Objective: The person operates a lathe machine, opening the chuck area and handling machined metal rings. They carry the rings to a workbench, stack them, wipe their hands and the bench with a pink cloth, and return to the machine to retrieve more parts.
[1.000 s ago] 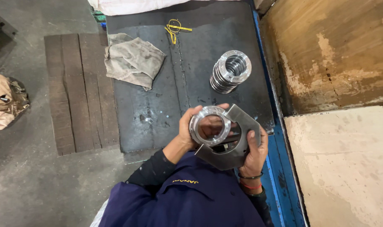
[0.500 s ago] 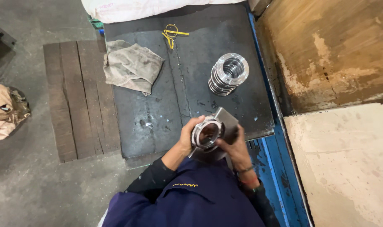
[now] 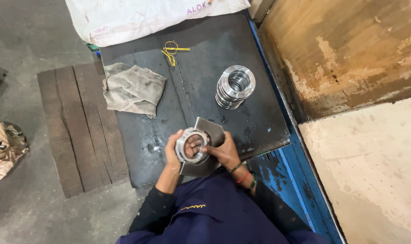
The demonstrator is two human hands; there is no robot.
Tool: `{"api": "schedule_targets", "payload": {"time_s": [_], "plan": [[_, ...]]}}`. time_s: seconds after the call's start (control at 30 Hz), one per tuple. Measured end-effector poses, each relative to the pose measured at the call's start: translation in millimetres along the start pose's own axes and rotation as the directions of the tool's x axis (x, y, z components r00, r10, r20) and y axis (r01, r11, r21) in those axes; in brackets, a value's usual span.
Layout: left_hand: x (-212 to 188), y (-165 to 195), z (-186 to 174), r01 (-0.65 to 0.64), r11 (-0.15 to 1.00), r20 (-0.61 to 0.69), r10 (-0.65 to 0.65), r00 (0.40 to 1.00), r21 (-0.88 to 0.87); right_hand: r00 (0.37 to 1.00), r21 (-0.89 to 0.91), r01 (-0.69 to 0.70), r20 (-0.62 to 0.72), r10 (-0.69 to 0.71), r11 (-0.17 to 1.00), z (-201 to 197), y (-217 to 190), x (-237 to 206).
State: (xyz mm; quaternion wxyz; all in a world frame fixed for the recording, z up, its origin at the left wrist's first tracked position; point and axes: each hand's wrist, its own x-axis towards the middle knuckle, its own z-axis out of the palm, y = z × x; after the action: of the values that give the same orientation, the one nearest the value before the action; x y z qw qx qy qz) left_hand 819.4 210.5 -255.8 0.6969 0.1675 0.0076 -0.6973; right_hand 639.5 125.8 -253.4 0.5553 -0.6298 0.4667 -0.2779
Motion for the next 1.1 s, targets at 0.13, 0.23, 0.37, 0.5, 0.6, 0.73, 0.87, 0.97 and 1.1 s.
{"api": "schedule_targets", "payload": {"time_s": [0.13,0.23,0.37,0.5,0.6,0.73,0.87,0.97,1.1], "plan": [[-5.6,12.3,4.1,-0.025,1.0,-0.035,0.025,0.999,-0.008,1.0,0.063,-0.004,0.027,0.002,0.998,10.3,-6.7,-0.1],[-8.1,14.2,5.6,-0.028,1.0,-0.008,0.028,1.0,-0.004,1.0,-0.006,-0.015,0.011,0.015,1.0,13.0,-7.1,-1.0],[-10.8,3.8,4.9,-0.163,0.75,-0.057,0.258,0.964,0.641,0.974,-0.272,0.155,-0.119,-0.193,0.95,9.4,-7.2,0.5],[-9.3,-7.6,-2.5,-0.038,0.832,-0.22,0.19,0.957,0.553,0.962,-0.311,0.106,-0.209,-0.176,0.944,0.9,-4.9,3.0],[-2.4,-9.0,-11.3,-0.109,0.93,-0.313,0.226,0.922,0.352,0.969,-0.346,-0.018,-0.237,-0.069,0.938,-4.0,2.0,4.3],[2.4,4.2,-20.2,-0.285,0.955,-0.381,0.292,0.877,0.076,0.959,-0.306,-0.002,-0.272,-0.085,0.952,-2.1,1.9,16.3],[1.4,14.7,-13.2,-0.384,0.921,-0.381,0.381,0.842,0.072,0.893,-0.591,0.292,-0.113,-0.436,0.752,-7.9,-18.2,22.6],[1.6,15.1,1.1,-0.352,0.931,-0.414,0.36,0.836,0.099,0.852,-0.39,0.517,0.143,-0.504,0.762,-14.6,-53.1,6.4],[6.7,0.9,26.8,-0.253,0.965,-0.439,0.257,0.861,0.069,0.692,-0.124,0.684,0.42,-0.587,0.718,-2.2,-83.5,-24.7]]}}
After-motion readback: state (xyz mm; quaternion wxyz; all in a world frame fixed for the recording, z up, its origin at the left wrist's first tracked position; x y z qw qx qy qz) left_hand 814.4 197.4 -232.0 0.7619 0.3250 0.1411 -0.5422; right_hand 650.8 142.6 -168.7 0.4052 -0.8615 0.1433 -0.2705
